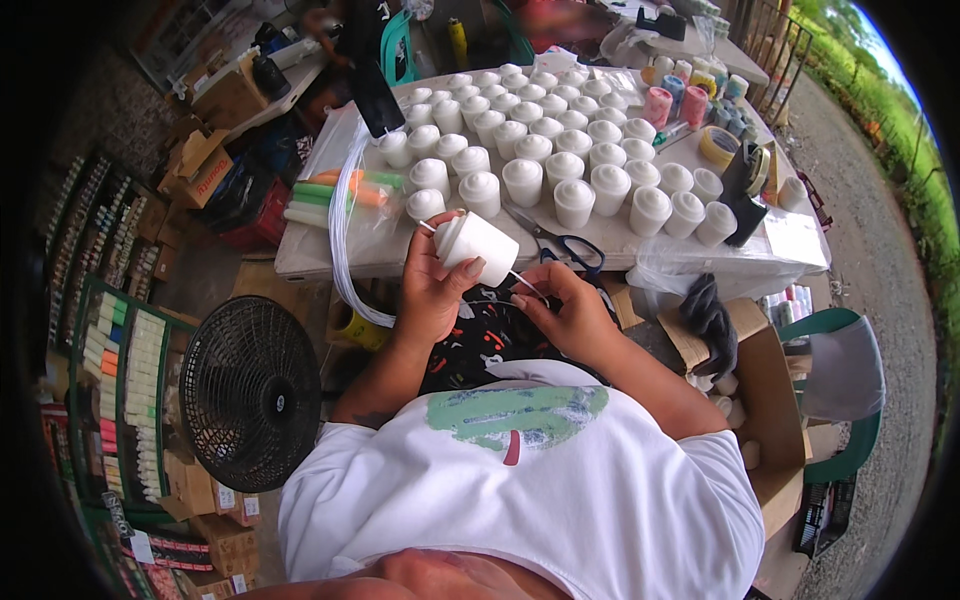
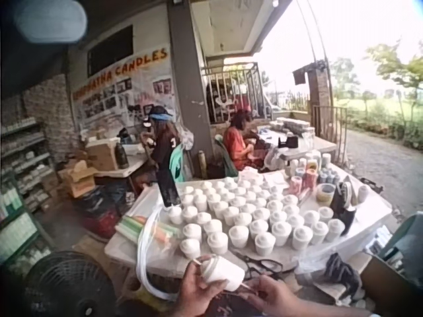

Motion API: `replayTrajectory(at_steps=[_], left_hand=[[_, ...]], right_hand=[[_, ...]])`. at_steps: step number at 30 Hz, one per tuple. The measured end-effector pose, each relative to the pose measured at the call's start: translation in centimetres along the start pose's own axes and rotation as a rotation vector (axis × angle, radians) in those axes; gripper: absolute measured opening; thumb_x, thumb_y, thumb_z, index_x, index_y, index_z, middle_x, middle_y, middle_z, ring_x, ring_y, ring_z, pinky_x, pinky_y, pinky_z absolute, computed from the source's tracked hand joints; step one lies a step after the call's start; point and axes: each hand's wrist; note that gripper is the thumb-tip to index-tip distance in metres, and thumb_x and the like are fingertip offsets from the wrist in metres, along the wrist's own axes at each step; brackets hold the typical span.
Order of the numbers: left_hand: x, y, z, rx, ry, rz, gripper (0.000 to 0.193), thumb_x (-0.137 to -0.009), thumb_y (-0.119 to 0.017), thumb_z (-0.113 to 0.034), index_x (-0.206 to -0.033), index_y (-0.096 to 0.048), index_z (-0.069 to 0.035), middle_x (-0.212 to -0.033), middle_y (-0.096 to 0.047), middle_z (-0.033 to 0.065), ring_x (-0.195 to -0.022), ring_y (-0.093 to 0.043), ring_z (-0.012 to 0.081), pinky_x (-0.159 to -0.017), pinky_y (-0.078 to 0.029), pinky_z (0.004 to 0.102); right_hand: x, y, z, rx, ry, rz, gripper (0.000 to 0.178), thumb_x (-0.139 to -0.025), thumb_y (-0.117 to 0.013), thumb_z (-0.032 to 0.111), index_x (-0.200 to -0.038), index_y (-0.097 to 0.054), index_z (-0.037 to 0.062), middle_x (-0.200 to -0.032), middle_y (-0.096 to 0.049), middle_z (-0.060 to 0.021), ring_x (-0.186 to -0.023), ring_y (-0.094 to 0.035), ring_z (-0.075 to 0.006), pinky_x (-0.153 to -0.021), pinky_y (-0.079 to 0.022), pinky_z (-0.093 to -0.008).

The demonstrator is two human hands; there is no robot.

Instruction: The person inserts a wick into the center of white cylindrical candles, trims the excess wick with scissors, and places the finished candles on a table. The process is repeated for multiple candles.

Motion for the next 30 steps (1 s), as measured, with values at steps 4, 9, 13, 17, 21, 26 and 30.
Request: replayTrajectory(at_steps=[4, 9, 13, 17, 21, 26, 30], left_hand=[[0.1, -0.3, 0.4, -0.04, 0.02, 0.08, 0.065, -0.085, -0.07, -0.008, -0.139, -0.034, -0.004, -0.119, -0.051, 0.0074, -0.106, -0.055, 0.0149, -0.091, -0.047, 0.0293], [0.5, -0.2, 0.7, -0.015, 0.074, 0.171, 0.056, -0.098, -0.05, -0.024, -0.146, -0.027, -0.004, -0.12, -0.052, 0.0048, -0.106, -0.053, 0.0108, -0.092, -0.043, 0.0245], [0.2, -0.6, 0.6, -0.199, 0.036, 0.2, 0.048, -0.103, -0.037, -0.028, -0.144, -0.031, -0.003, -0.128, -0.05, 0.0082, -0.115, -0.048, 0.012, -0.095, -0.039, 0.0247], [-1.3, -1.2, -2.9, -0.208, -0.037, 0.259, 0.05, -0.103, -0.034, -0.034, -0.141, -0.037, -0.002, -0.139, -0.042, 0.012, -0.124, -0.045, 0.0218, -0.102, -0.039, 0.0406], [-4.4, 0.6, -13.2, -0.209, -0.43, 0.03, 0.058, -0.099, -0.039, -0.044, -0.141, -0.036, -0.005, -0.142, -0.038, 0.0178, -0.127, -0.04, 0.0302, -0.109, -0.027, 0.0548], [-3.1, 5.0, -23.1, -0.298, -0.681, -0.361, 0.055, -0.1, -0.034, -0.043, -0.141, -0.035, -0.006, -0.139, -0.04, 0.0189, -0.126, -0.042, 0.0318, -0.11, -0.028, 0.0554], [-2.8, 11.8, -23.8, -0.419, -0.494, -0.494, 0.055, -0.101, -0.035, -0.042, -0.143, -0.033, -0.007, -0.139, -0.041, 0.0145, -0.126, -0.042, 0.0273, -0.11, -0.029, 0.0489]], right_hand=[[-0.1, 0.7, -0.6, 0.013, -0.159, 0.049, 0.032, -0.085, -0.067, 0.004, -0.112, -0.049, 0.0004, -0.091, -0.067, -0.0088, -0.085, -0.067, -0.0166, -0.077, -0.052, -0.0292], [-0.3, 0.1, -0.8, -0.027, -0.013, -0.011, 0.05, -0.08, -0.074, 0.01, -0.122, -0.047, 0.0007, -0.104, -0.065, -0.0135, -0.097, -0.065, -0.0197, -0.085, -0.051, -0.0328], [-0.7, -0.9, 0.9, 0.03, 0.157, -0.026, 0.069, -0.075, -0.079, 0.016, -0.132, -0.043, 0.0013, -0.118, -0.059, -0.0154, -0.109, -0.06, -0.0217, -0.092, -0.047, -0.0335], [-1.0, 0.6, 2.8, 0.146, 0.163, -0.073, 0.07, -0.071, -0.083, 0.021, -0.129, -0.049, 0.0013, -0.116, -0.062, -0.0135, -0.107, -0.061, -0.0212, -0.092, -0.046, -0.0325], [-0.4, 4.7, 4.9, 0.047, 0.13, -0.087, 0.067, -0.07, -0.085, 0.02, -0.126, -0.053, 0.001, -0.11, -0.064, -0.0068, -0.101, -0.06, -0.0143, -0.089, -0.047, -0.0306], [1.8, 11.5, 6.8, -0.095, -0.066, -0.012, 0.071, -0.068, -0.086, 0.021, -0.126, -0.053, -0.0008, -0.111, -0.063, -0.0058, -0.103, -0.058, -0.0133, -0.091, -0.045, -0.0302], [3.8, 15.2, 7.2, 0.396, 0.028, -0.021, 0.071, -0.061, -0.086, 0.02, -0.123, -0.057, 0.0004, -0.108, -0.065, -0.0087, -0.103, -0.061, -0.0192, -0.093, -0.045, -0.0345]])
Point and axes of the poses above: each hand's wrist, its own x-axis away from the middle knuckle, its own y-axis out of the back of the hand, z = x × y
